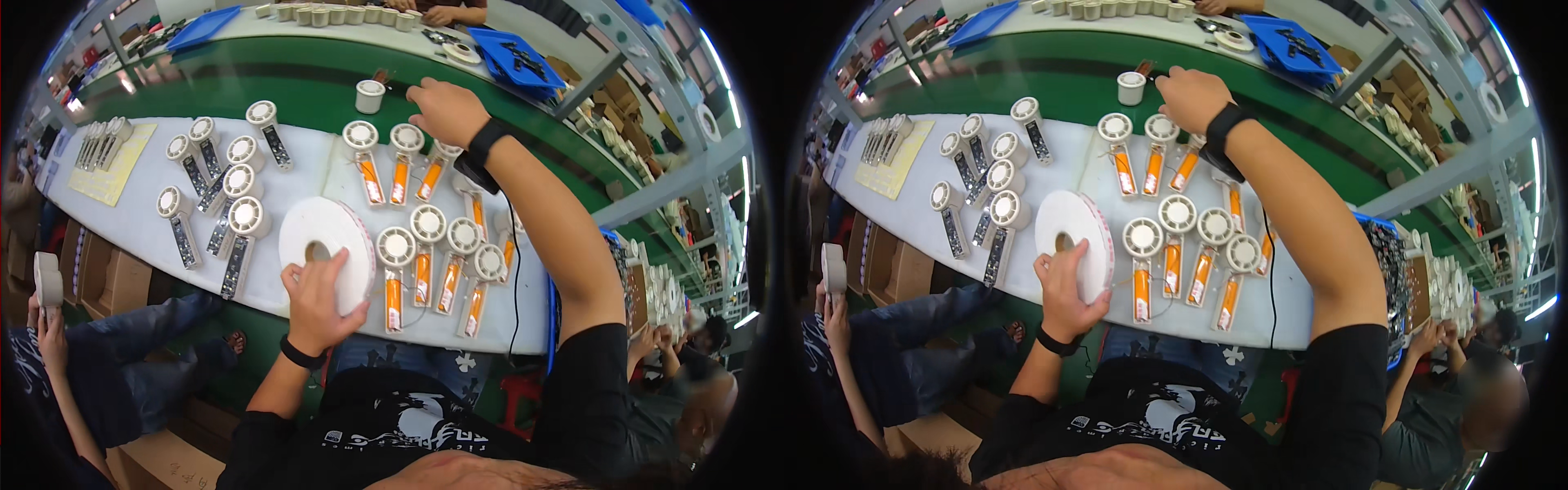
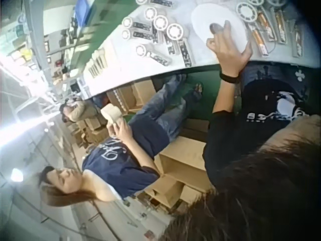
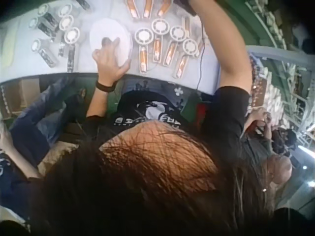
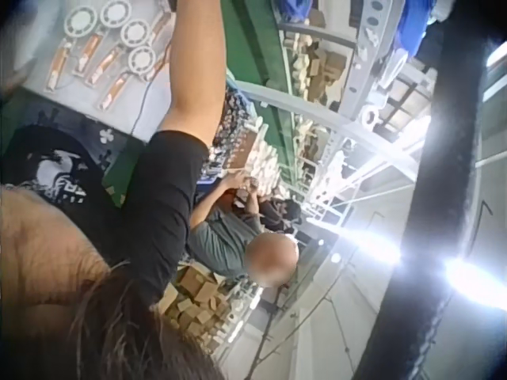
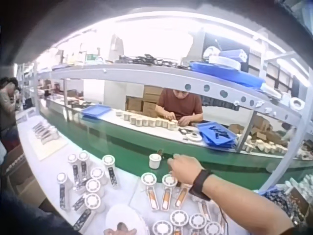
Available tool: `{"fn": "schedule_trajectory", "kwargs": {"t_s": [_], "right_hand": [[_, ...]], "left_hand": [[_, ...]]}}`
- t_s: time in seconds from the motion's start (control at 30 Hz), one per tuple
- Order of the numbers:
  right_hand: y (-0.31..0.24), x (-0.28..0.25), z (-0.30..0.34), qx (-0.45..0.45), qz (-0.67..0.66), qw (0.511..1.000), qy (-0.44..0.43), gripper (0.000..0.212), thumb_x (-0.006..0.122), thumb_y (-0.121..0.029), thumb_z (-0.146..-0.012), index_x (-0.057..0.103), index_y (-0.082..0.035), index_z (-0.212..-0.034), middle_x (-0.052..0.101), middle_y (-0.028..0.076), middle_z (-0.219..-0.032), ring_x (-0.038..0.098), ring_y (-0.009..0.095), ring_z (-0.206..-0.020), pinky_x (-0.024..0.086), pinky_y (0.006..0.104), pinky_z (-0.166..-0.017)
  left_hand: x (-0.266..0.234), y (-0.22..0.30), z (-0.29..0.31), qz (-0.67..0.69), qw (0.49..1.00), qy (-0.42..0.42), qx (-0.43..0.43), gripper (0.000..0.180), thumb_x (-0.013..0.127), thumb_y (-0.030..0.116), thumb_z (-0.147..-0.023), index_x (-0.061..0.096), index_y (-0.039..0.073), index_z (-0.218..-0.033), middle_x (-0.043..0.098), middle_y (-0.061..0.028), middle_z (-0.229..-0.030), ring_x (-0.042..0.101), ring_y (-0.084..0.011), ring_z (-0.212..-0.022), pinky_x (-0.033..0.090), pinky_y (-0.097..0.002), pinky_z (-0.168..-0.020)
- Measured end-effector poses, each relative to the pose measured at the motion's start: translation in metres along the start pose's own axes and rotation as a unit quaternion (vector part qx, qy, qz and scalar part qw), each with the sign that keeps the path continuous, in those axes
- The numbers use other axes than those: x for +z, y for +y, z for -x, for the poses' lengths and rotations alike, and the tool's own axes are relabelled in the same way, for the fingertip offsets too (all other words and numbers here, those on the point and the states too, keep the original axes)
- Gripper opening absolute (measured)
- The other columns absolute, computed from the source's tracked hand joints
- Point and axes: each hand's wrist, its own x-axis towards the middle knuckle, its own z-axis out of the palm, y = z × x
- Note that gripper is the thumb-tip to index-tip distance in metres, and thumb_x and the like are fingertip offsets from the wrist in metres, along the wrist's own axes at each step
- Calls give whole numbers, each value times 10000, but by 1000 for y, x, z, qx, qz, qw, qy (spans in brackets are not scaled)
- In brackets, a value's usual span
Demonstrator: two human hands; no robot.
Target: The person connects circuit boards to handheld fan casings, arranges the fans on the table, and sticks strips from a roll of foam tape onto the batteries inside the fan casings by hand.
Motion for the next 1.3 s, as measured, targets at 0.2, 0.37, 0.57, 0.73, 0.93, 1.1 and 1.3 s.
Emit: {"fn": "schedule_trajectory", "kwargs": {"t_s": [0.2,0.37,0.57,0.73,0.93,1.1,1.3], "right_hand": [[1,82,-128,-92,89,991,26,331,750,-192,-818,669,-134,-1133,616,124,-1130,653,309,-1048,575,434,-820],[-3,100,-182,-172,138,970,-99,483,843,-182,-682,689,-143,-1138,588,119,-1156,632,336,-1066,564,457,-845],[-9,-9,-174,-99,-105,987,-68,589,798,-494,-726,738,-7,-1052,719,151,-949,692,308,-857,546,368,-817],[-75,-78,-128,-77,-247,948,-188,751,586,-725,-829,775,-3,-920,720,124,-781,684,245,-745,530,326,-766],[-160,-5,-62,-40,-20,961,-273,732,513,-746,-867,779,-66,-838,722,165,-802,700,307,-815,544,368,-753],[-168,-34,2,16,-33,999,-1,455,603,-477,-950,754,-51,-1009,719,147,-1048,688,298,-874,547,373,-742],[-182,-79,123,-169,-338,900,217,377,768,-36,-783,675,-17,-1148,710,123,-1087,664,304,-888,533,388,-790]], "left_hand": [[9,-16,22,-6,997,70,21,785,813,410,-624,553,67,-1281,614,-147,-1028,593,-272,-871,293,-473,-845],[14,-22,27,28,995,91,40,764,805,473,-619,538,70,-1211,617,-135,-998,578,-285,-813,279,-467,-810],[10,-31,38,76,988,119,55,840,709,574,-762,447,-25,-1288,602,-135,-1018,562,-272,-844,331,-458,-820],[26,-31,61,156,966,204,-14,793,806,498,-535,505,41,-1109,621,-174,-1051,533,-301,-844,268,-439,-792],[10,-8,35,146,960,220,-91,929,696,405,-697,388,-104,-1411,563,-252,-1280,519,-366,-999,288,-442,-949],[-41,19,12,116,975,116,-152,937,620,334,-798,239,-111,-1530,483,-275,-1432,529,-351,-1136,284,-417,-1001],[-45,31,10,156,971,88,-158,851,560,292,-866,223,-83,-1552,478,-266,-1446,542,-354,-1167,299,-412,-955]]}}
